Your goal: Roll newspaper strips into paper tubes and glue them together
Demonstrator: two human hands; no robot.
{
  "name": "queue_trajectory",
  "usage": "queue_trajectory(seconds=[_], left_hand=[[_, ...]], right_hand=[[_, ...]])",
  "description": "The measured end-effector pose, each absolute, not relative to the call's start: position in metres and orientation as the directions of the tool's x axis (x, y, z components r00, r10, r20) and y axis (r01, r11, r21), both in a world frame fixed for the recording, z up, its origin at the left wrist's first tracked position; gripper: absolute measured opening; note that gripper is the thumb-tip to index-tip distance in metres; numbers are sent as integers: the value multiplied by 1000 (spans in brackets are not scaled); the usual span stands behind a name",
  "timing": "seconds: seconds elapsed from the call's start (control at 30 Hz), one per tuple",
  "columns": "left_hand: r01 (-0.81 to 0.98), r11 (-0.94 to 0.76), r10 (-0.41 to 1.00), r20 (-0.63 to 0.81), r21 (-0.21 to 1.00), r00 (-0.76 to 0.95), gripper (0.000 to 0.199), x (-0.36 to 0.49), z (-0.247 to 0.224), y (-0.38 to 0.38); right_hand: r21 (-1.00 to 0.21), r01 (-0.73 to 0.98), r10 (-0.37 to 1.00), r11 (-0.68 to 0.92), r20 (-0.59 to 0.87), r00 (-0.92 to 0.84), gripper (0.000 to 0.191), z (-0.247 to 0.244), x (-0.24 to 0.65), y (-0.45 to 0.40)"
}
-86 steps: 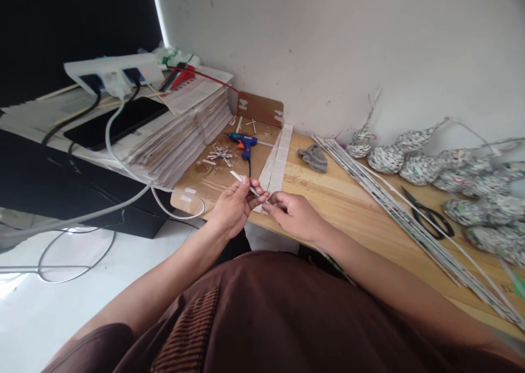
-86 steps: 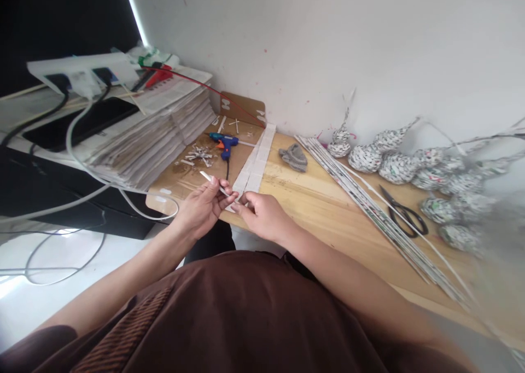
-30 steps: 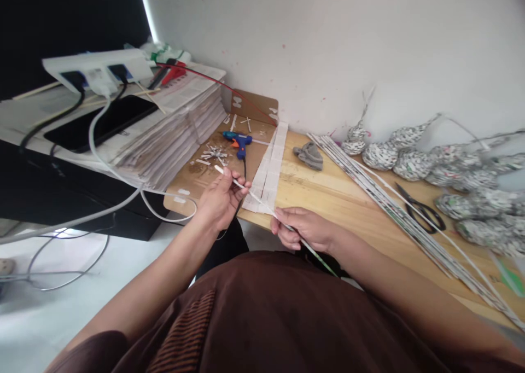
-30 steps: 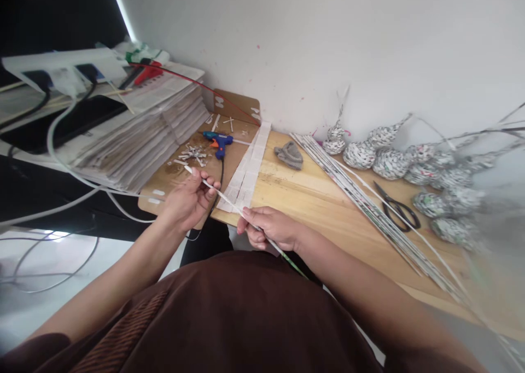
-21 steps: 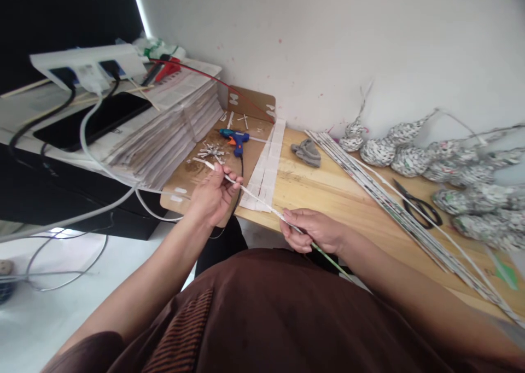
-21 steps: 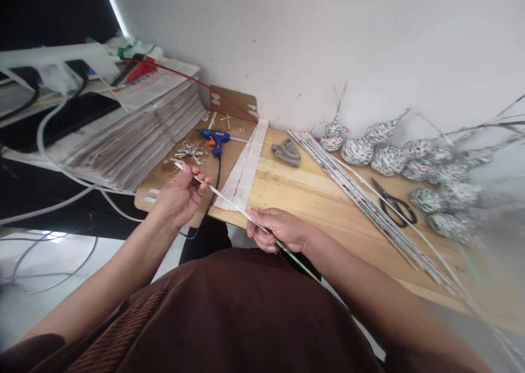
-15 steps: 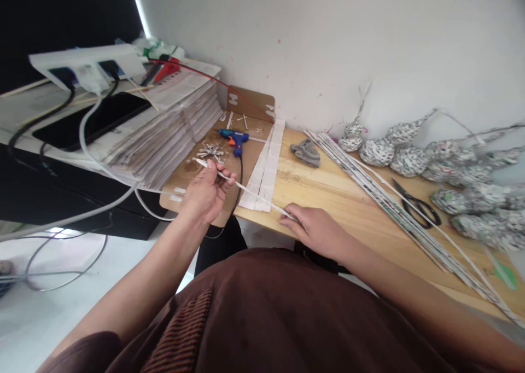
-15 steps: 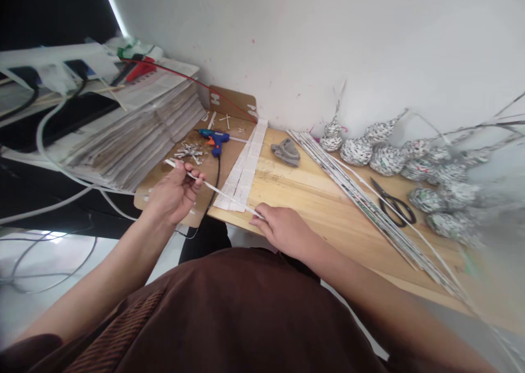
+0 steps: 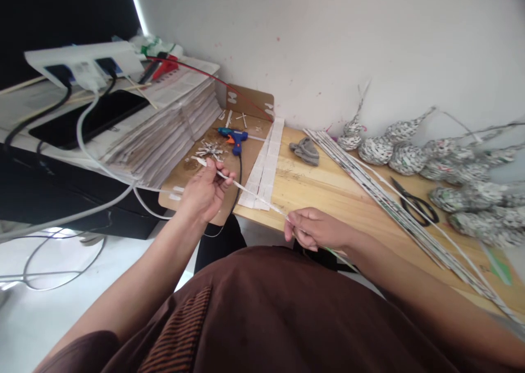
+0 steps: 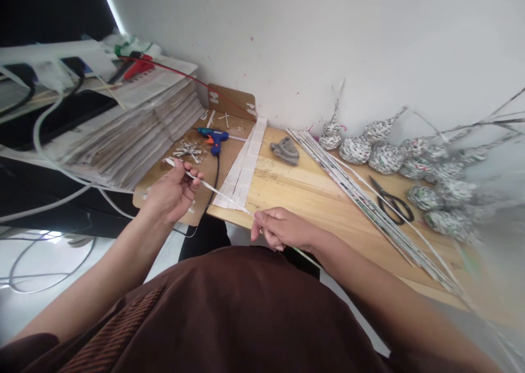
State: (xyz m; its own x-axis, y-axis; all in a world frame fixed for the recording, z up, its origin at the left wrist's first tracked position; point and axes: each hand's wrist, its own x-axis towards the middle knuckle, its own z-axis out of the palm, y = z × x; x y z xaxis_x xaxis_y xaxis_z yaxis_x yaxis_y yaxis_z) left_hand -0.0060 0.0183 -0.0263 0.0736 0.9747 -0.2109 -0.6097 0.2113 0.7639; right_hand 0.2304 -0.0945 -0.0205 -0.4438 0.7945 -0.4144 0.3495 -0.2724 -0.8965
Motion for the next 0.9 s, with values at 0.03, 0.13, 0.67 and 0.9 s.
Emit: queue_trajectory(seconds=[0.03, 0.13, 0.67, 0.9], left_hand=[[-607, 212, 974, -213, 766, 72, 31, -6, -26, 18], [-604, 199, 976, -211, 772, 52, 30, -5, -27, 18], [-652, 142, 984, -180, 745, 10, 28, -18, -24, 27], [-647, 164, 983, -178, 745, 45, 32, -19, -22, 27]], right_hand=[[-890, 311, 764, -333, -448, -464, 55, -20, 230, -95], [-887, 321, 817, -332, -440, -373, 49, -19, 225, -94], [-865, 260, 818, -429, -494, -296, 36, -19, 254, -99], [-828, 87, 743, -554, -539, -397, 39, -25, 248, -105]])
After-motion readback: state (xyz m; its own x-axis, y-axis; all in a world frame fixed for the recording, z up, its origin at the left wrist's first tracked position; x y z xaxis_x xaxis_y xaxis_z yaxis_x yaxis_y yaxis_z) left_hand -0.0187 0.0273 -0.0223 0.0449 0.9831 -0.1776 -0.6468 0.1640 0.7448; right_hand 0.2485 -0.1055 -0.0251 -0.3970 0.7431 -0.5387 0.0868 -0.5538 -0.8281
